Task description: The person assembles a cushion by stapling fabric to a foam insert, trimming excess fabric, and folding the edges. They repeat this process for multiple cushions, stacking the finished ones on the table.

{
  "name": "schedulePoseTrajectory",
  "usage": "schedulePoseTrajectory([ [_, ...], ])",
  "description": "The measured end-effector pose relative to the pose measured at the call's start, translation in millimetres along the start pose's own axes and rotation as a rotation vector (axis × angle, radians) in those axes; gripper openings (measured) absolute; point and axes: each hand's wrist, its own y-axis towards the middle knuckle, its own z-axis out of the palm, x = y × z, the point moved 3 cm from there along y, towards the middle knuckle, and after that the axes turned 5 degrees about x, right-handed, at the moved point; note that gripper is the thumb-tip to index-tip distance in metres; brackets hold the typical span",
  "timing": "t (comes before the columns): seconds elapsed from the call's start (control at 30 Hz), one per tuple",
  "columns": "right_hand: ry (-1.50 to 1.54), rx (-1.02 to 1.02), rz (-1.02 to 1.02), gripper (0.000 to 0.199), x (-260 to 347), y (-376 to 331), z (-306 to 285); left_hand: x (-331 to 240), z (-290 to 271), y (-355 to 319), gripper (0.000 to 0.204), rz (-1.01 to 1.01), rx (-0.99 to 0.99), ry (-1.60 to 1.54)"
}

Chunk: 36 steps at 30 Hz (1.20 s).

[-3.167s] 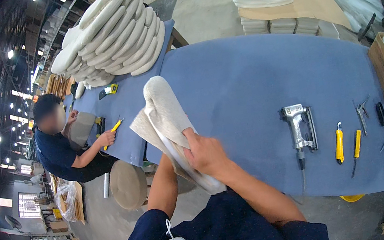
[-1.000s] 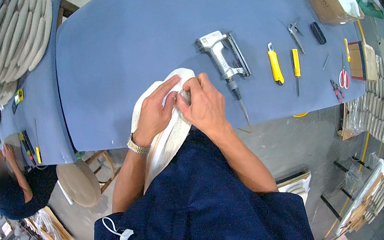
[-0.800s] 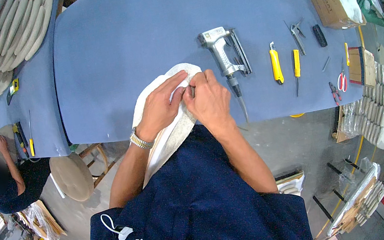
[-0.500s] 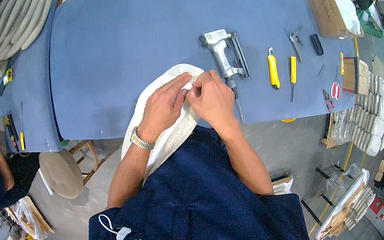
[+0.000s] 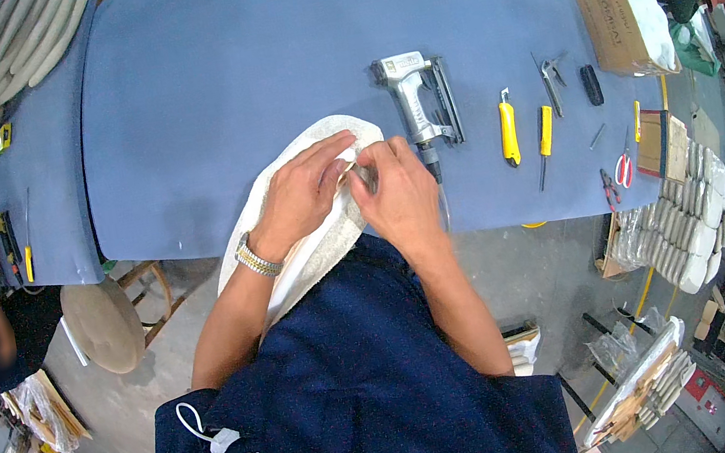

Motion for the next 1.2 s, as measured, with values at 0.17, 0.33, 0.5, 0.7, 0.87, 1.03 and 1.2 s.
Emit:
schedulePoseTrajectory([
  [0.17,-0.007,-0.027,0.082,0.017,-2.0,-2.6,4.8,3.4,3.8,-0.4,0.031,0.002,-0.018,0.001],
  [0.33,-0.048,-0.069,0.114,0.014,-3.1,-4.2,6.8,7.0,9.9,-1.2,0.03,0.014,-0.042,0.008],
  [0.5,-0.145,-0.021,0.141,0.014,-5.5,2.6,9.8,5.5,12.8,-2.8,0.03,0.037,-0.064,0.035],
  [0.7,0.218,0.035,0.199,0.009,-37.0,1.0,20.9,9.6,11.2,-6.0,0.03,0.087,-0.088,0.01],
  [0.87,0.732,0.021,0.277,0.014,-53.9,-18.2,27.8,12.2,8.4,-4.4,0.032,0.101,-0.036,-0.018],
  [1.03,0.71,-0.128,0.336,0.018,-109.8,-34.4,0.9,-6.3,-2.0,-11.1,0.061,0.106,0.128,0.118],
  [1.2,0.855,-0.377,0.378,0.019,-128.7,-38.5,-43.4,-14.2,-3.6,-3.7,0.076,0.092,0.228,0.142],
])
